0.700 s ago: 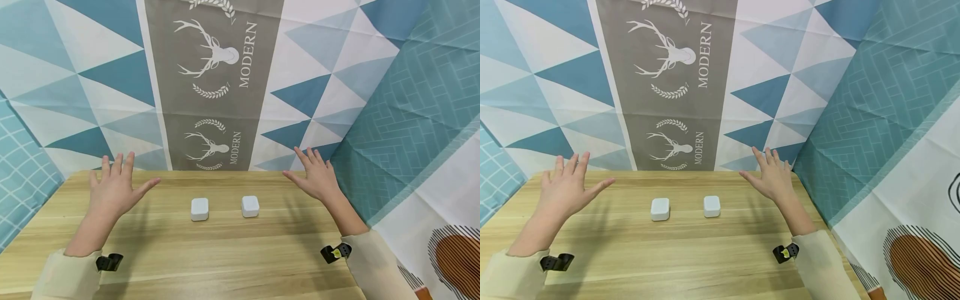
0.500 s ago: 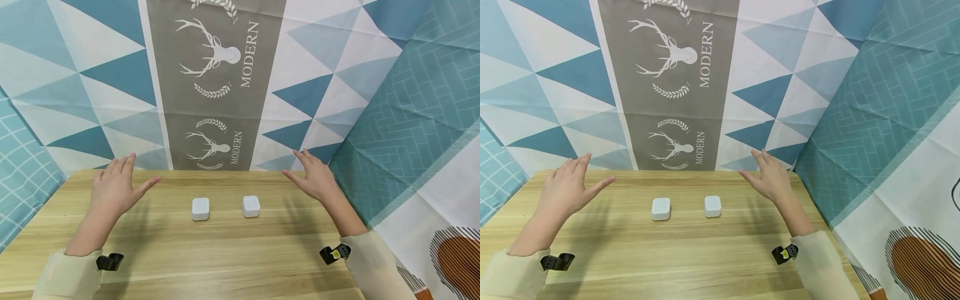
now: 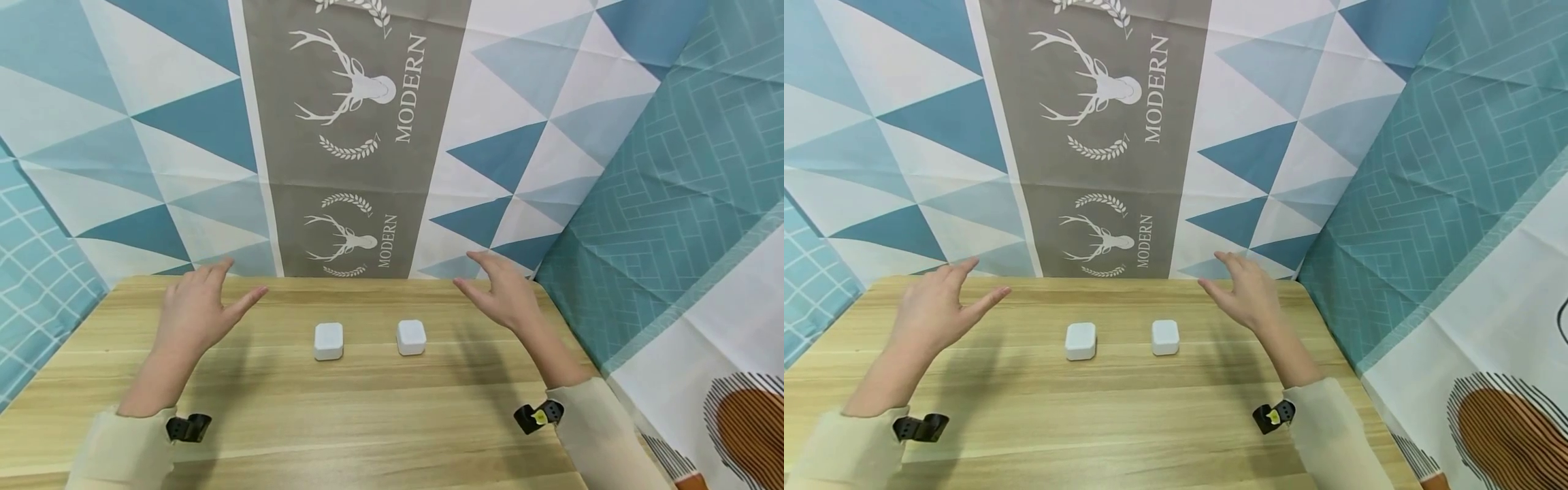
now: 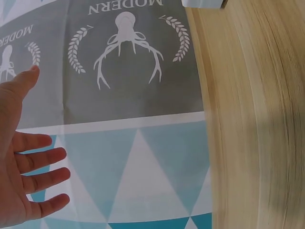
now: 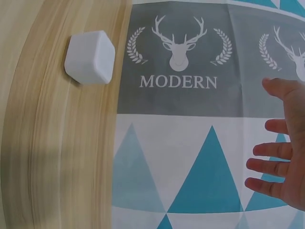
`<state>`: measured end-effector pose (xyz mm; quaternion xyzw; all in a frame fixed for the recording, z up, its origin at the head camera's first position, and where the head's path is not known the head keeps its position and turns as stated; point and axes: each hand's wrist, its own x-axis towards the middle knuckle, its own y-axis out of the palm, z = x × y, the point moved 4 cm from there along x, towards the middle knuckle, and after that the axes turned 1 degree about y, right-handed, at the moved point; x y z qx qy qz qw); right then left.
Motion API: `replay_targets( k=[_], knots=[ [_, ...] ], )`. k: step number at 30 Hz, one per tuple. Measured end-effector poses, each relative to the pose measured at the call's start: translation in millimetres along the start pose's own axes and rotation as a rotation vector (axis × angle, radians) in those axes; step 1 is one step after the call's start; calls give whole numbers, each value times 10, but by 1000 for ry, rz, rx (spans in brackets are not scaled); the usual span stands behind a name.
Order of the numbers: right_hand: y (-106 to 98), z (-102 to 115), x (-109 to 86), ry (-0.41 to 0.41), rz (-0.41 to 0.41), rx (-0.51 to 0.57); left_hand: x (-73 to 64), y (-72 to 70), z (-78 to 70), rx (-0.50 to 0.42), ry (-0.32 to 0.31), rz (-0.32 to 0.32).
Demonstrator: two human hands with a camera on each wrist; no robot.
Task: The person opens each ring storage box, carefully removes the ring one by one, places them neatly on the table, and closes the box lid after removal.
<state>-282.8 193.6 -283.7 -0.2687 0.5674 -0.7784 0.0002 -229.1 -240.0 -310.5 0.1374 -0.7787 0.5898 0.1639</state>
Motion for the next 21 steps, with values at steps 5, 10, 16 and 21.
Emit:
replay_targets(
  k=[5, 10, 16, 21],
  knots=[
    [21, 56, -11, -7, -16, 46, -8, 18, -6, -28, 14, -29],
    [33, 131, -10, -18, -25, 66, -27, 44, -10, -65, 30, -50],
    [92, 194, -14, -8, -11, 82, -47, 89, -19, -90, 45, -55],
    [186, 240, -5, -27, 2, 110, -62, 158, -44, -104, 46, -50]
  ],
)
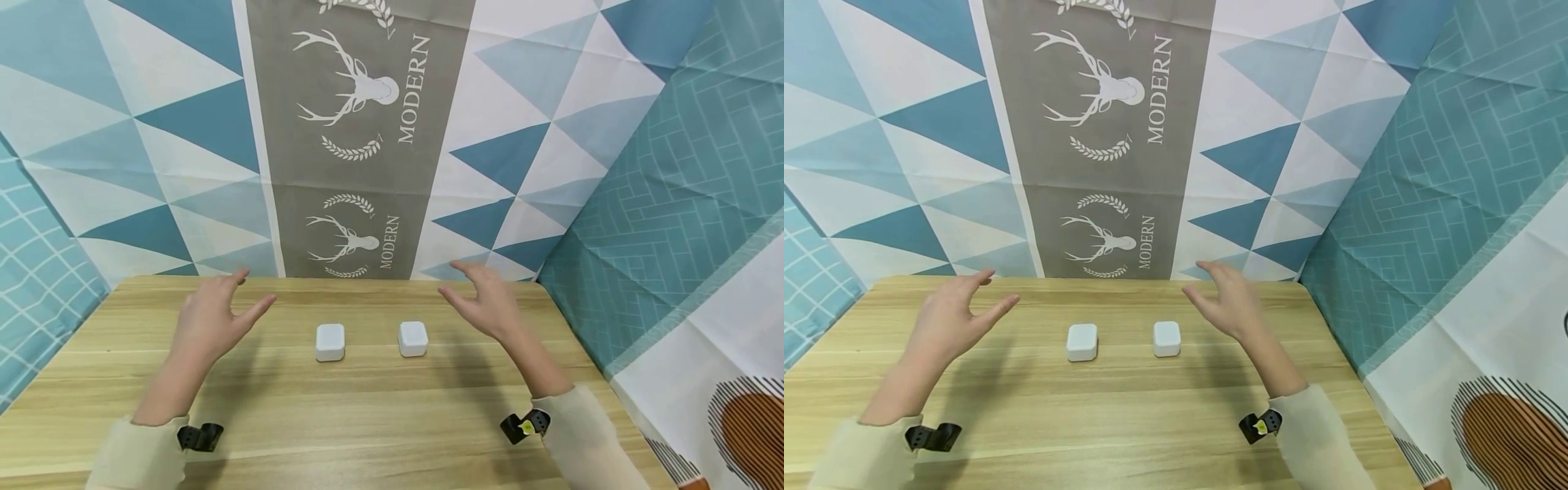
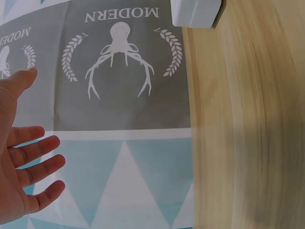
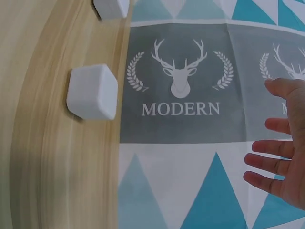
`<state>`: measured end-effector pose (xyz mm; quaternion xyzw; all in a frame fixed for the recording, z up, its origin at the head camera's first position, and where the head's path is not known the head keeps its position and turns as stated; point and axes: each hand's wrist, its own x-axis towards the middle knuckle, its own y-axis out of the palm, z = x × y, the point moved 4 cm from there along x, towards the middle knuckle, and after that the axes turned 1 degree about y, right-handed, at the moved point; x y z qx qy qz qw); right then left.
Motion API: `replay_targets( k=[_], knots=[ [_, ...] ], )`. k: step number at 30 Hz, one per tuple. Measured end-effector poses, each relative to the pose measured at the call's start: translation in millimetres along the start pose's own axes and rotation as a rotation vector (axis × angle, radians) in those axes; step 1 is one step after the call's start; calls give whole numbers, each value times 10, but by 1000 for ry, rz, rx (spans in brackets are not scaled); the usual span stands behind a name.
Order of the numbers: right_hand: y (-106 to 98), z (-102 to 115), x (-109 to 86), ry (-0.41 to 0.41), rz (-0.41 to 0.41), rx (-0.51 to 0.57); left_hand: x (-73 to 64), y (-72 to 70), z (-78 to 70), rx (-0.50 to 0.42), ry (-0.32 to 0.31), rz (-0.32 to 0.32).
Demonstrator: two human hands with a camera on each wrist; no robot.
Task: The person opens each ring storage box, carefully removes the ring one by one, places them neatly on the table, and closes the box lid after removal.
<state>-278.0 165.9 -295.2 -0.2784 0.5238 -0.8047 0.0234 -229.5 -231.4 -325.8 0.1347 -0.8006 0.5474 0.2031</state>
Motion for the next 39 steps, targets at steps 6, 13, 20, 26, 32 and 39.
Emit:
replay_targets(
  k=[6, 13, 20, 26, 32, 39],
  knots=[
    [120, 31, -14, -13, 4, 24, -19, 68, -25, -30, -12, 9],
    [250, 138, -26, -53, -23, 43, -28, 120, -36, -50, -10, 2],
    [370, 206, -56, -39, -21, 50, -69, 193, -35, -68, -4, -6],
    [443, 233, -74, -33, -13, 52, -109, 242, -19, -88, -6, -18],
    [500, 258, -85, -42, -11, 74, -135, 271, -5, -91, -5, -12],
    [598, 302, -92, -63, -21, 80, -175, 299, 11, -88, -8, -3]
  ],
)
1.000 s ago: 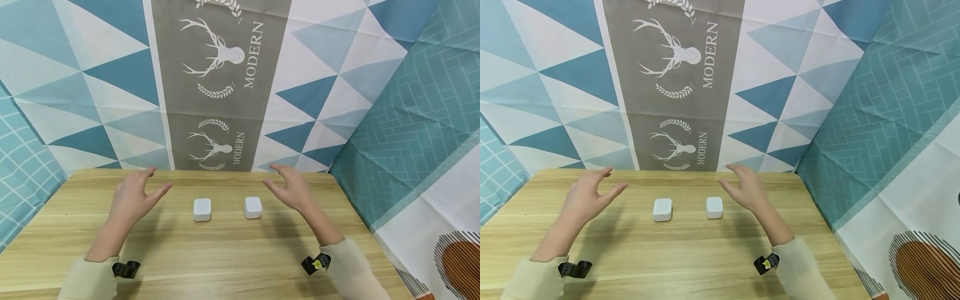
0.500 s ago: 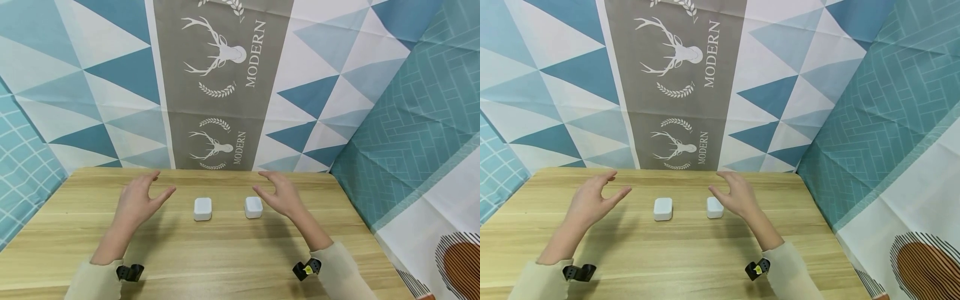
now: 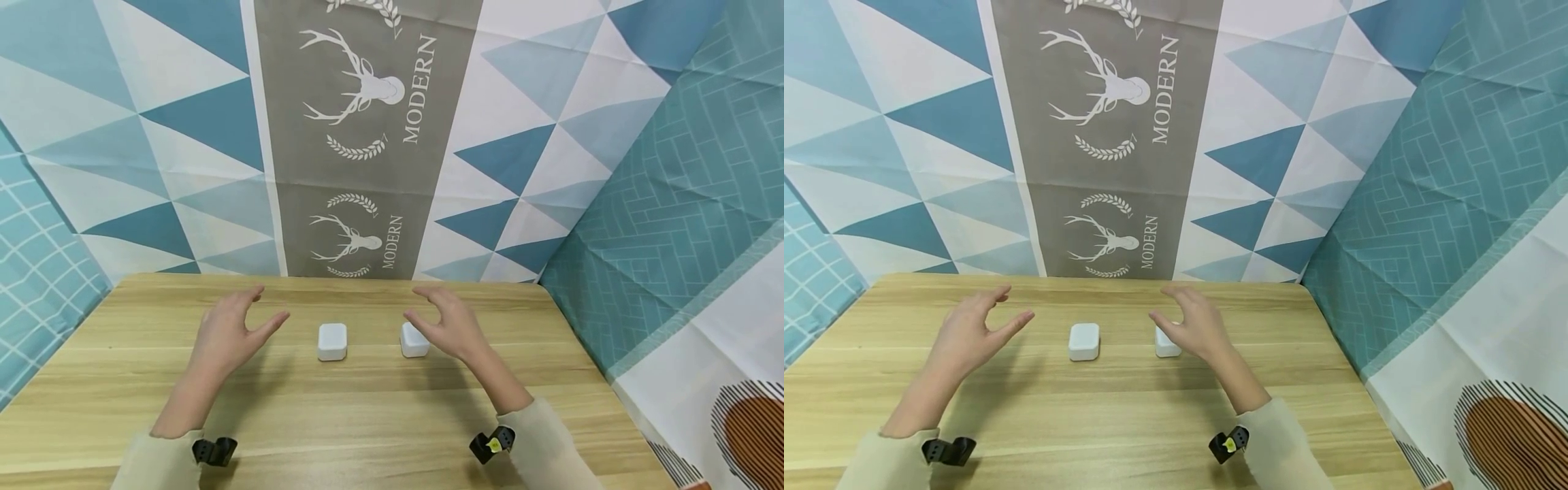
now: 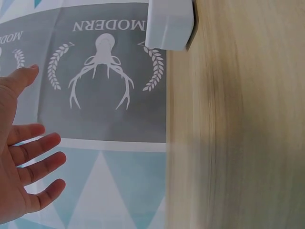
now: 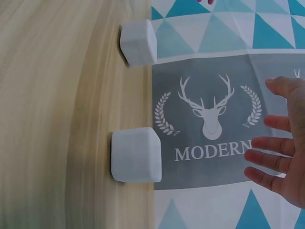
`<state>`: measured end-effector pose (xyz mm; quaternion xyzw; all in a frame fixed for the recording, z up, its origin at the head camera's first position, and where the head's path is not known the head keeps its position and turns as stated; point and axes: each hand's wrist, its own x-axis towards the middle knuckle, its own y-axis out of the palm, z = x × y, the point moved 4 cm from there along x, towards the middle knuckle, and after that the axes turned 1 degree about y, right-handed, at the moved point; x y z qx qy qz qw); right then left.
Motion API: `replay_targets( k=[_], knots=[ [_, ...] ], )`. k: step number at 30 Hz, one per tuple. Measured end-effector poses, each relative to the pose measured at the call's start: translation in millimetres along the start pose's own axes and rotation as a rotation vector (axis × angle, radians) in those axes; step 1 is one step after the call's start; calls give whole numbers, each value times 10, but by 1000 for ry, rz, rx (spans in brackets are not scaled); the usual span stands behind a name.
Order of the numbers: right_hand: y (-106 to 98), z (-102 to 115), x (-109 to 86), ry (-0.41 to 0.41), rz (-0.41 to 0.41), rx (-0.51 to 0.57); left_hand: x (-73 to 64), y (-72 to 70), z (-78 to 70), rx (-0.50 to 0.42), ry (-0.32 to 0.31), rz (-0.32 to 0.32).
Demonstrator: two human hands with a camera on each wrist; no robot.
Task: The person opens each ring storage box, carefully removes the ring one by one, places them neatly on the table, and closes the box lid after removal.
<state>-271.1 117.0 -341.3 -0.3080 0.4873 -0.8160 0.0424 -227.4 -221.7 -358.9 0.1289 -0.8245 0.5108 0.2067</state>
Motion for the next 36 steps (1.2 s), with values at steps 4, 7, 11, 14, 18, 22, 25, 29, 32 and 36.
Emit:
replay_targets(
  k=[4, 7, 11, 14, 18, 22, 25, 29, 32, 36],
  knots=[
    [58, 30, -2, -15, 15, -5, -18, 13, 4, -13, -3, 4],
    [89, 55, -6, -24, 23, -8, -25, 29, 5, -22, 1, 4],
    [120, 81, -18, -29, 20, 6, -27, 58, 3, -26, 16, -2],
    [149, 100, -17, -38, 12, 11, -32, 80, 3, -31, 22, 0],
    [198, 129, -10, -48, 16, 8, -46, 116, 1, -37, 28, 10],
    [247, 152, -9, -32, 31, 21, -59, 154, -12, -39, 38, 14],
    [285, 168, -10, -24, 38, 41, -67, 185, -14, -42, 38, 16],
    [346, 189, -7, -29, 51, 60, -78, 230, -5, -54, 34, 27],
    [395, 194, -9, -25, 64, 67, -83, 259, -4, -69, 32, 40],
    [451, 201, -14, -27, 70, 76, -88, 298, -2, -89, 28, 65]
  ],
)
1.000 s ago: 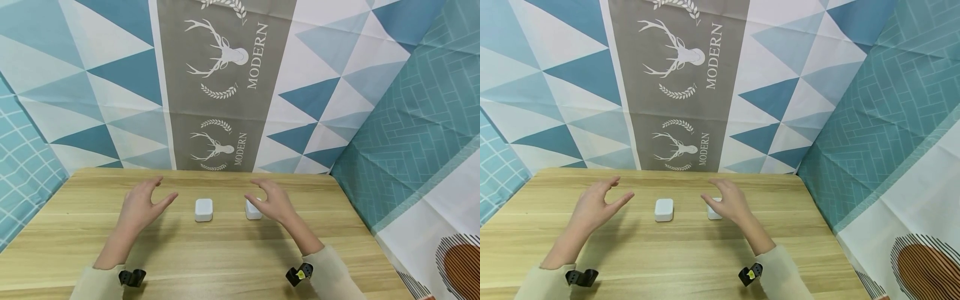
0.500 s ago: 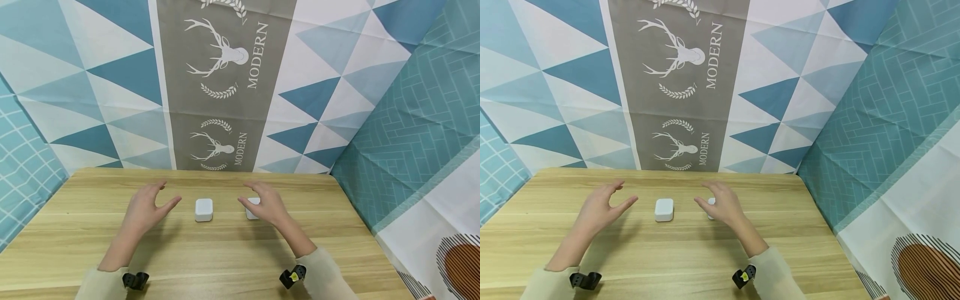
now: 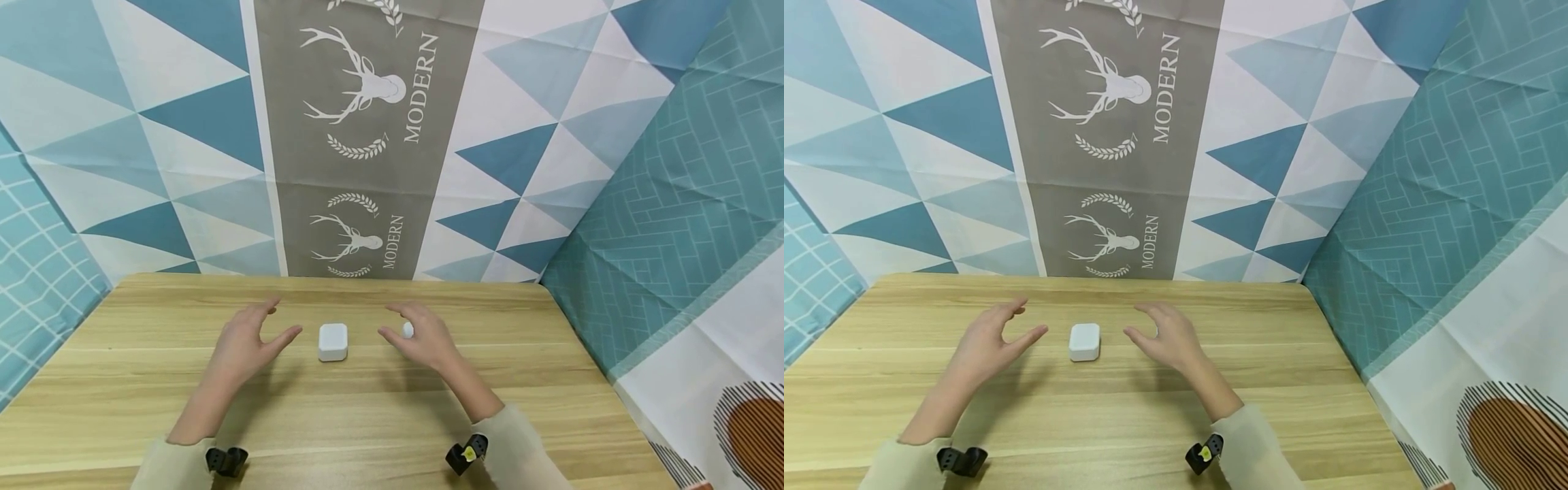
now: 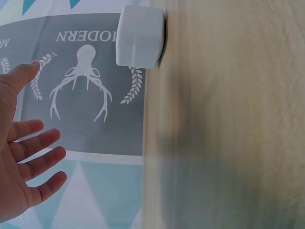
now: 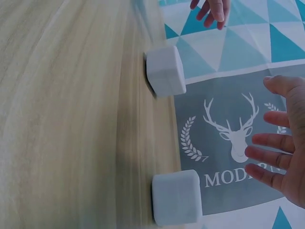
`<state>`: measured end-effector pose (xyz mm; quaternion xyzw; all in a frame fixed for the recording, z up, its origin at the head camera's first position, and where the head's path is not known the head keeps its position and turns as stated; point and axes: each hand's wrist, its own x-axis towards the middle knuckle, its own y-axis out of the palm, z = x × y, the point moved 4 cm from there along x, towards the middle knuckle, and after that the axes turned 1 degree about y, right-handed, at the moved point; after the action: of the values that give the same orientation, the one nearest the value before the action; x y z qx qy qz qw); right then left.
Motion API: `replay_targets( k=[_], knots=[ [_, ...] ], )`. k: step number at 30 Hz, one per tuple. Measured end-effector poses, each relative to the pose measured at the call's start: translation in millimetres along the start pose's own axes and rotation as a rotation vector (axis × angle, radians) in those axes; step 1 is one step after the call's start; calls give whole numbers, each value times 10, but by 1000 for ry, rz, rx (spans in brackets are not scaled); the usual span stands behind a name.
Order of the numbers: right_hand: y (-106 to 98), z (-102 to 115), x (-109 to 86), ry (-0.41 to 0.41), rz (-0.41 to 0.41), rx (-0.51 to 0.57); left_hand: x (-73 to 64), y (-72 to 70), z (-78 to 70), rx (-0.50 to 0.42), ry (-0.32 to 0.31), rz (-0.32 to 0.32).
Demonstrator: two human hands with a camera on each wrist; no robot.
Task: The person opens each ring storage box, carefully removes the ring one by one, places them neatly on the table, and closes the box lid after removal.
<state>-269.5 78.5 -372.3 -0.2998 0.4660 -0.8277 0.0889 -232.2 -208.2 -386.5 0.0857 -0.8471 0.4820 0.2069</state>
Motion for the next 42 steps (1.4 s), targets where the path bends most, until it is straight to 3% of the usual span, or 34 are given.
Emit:
replay_targets(
  k=[8, 24, 42],
  knots=[
    [82, 42, 20, -21, 8, 9, -12, 66, -23, -22, 13, 32],
    [220, 37, -6, 36, 70, 37, -45, 189, -63, -50, 37, 71],
    [424, 119, 16, 33, 131, 66, -87, 341, -73, -116, -2, 156]
  ],
)
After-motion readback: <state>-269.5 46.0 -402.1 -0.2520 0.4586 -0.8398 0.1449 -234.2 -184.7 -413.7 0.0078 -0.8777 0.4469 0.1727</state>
